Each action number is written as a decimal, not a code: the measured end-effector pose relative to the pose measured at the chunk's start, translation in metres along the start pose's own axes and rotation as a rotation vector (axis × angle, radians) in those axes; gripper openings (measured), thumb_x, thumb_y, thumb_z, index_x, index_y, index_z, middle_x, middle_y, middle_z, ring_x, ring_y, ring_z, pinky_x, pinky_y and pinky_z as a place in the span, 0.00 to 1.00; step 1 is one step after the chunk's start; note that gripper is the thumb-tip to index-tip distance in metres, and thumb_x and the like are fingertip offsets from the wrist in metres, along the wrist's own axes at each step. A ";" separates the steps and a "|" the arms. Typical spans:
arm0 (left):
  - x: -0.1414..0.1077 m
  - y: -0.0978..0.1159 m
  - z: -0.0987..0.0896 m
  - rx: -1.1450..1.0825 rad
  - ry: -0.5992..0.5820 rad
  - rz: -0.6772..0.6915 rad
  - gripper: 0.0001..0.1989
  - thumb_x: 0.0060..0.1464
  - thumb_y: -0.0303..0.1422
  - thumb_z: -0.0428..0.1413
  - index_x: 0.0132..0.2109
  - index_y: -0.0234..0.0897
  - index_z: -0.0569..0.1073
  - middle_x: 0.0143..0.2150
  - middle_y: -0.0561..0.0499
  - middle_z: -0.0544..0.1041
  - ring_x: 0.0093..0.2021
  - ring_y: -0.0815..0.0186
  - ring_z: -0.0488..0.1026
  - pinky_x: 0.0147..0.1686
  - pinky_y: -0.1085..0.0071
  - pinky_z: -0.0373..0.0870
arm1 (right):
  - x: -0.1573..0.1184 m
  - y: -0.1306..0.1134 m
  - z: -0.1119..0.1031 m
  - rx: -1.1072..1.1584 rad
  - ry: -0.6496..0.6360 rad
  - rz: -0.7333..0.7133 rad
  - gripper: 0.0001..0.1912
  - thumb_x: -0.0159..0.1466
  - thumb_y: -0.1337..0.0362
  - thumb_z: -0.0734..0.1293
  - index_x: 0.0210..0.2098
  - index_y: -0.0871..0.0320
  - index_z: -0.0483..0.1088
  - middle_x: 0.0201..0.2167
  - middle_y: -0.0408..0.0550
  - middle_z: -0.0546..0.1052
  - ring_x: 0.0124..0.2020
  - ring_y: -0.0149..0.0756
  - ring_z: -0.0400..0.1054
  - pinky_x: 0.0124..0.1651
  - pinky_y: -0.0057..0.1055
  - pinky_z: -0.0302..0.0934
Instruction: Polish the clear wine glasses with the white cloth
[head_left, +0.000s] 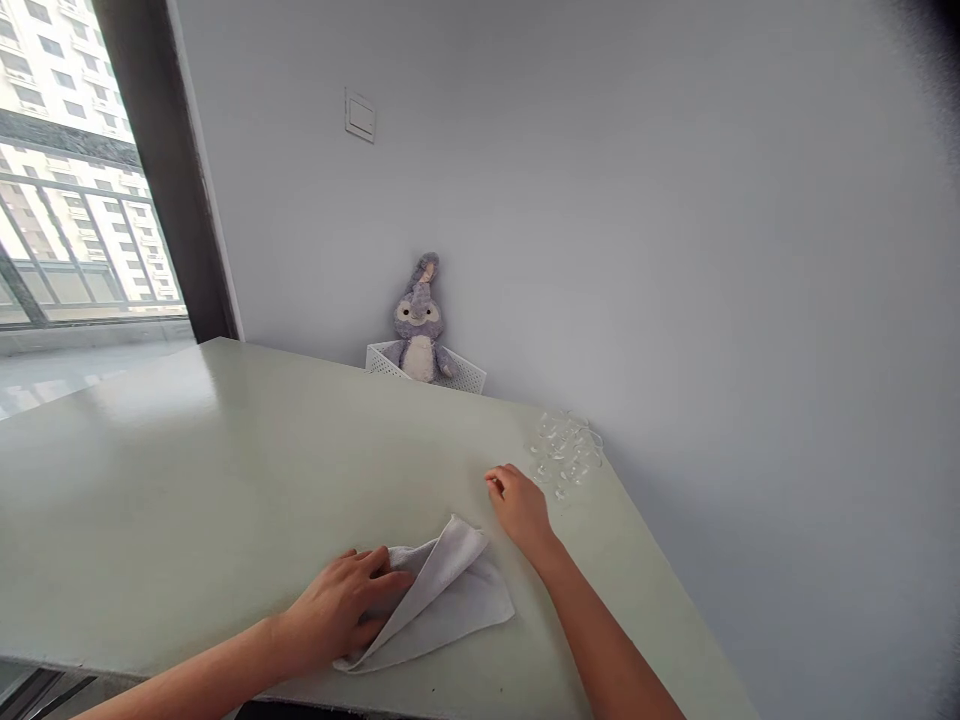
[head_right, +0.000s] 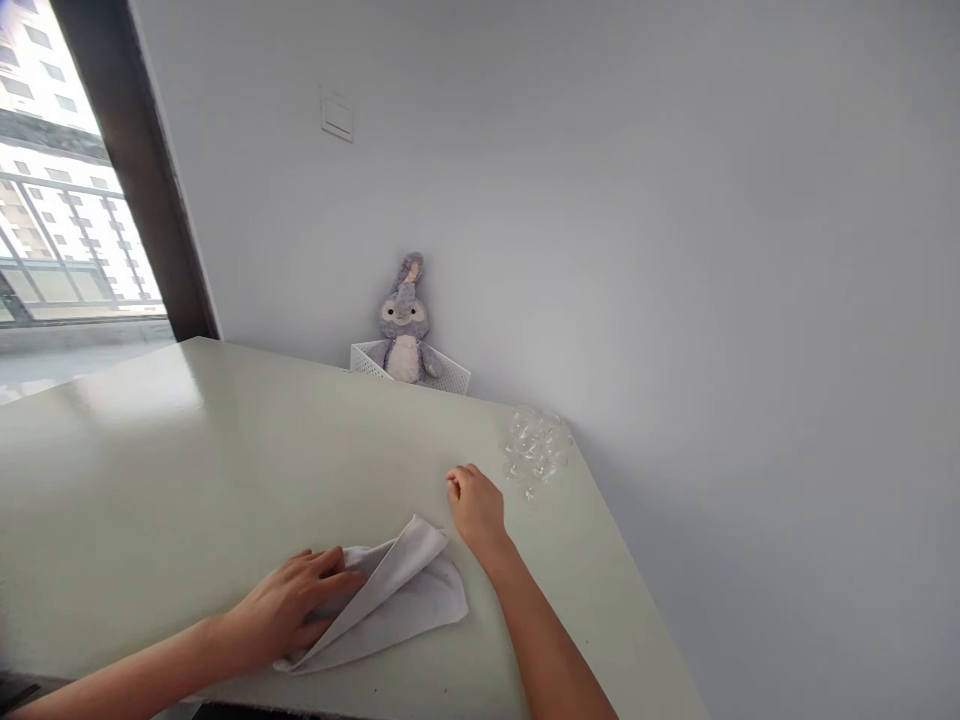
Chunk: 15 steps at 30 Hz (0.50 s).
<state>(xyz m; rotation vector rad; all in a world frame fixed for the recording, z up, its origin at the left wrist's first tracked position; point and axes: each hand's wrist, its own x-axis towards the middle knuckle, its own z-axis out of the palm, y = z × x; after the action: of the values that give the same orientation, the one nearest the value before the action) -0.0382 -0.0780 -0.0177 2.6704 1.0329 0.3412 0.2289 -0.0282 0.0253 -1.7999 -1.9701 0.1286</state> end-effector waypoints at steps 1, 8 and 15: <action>-0.001 0.000 0.000 -0.004 -0.014 0.007 0.21 0.47 0.35 0.54 0.50 0.54 0.65 0.37 0.53 0.66 0.35 0.66 0.66 0.37 0.71 0.58 | -0.001 0.001 0.003 0.032 -0.081 -0.025 0.12 0.59 0.68 0.57 0.36 0.54 0.71 0.33 0.44 0.72 0.33 0.31 0.66 0.35 0.26 0.55; -0.002 0.002 -0.005 -0.043 -0.079 0.013 0.23 0.43 0.41 0.58 0.50 0.55 0.66 0.38 0.52 0.65 0.37 0.63 0.65 0.39 0.68 0.57 | -0.022 -0.004 0.030 0.405 -0.415 -0.143 0.10 0.53 0.62 0.66 0.36 0.55 0.73 0.33 0.45 0.72 0.37 0.34 0.65 0.38 0.27 0.58; -0.001 0.001 -0.008 -0.070 -0.101 0.007 0.23 0.44 0.42 0.57 0.50 0.54 0.66 0.39 0.52 0.65 0.37 0.63 0.65 0.39 0.68 0.57 | -0.038 0.017 -0.017 0.604 -0.626 -0.243 0.05 0.52 0.64 0.67 0.29 0.54 0.74 0.33 0.42 0.73 0.34 0.32 0.66 0.37 0.26 0.60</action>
<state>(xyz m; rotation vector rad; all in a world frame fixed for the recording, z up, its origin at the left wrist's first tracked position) -0.0406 -0.0787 -0.0104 2.6005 0.9634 0.2365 0.2524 -0.0663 0.0237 -1.1898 -2.1904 1.1863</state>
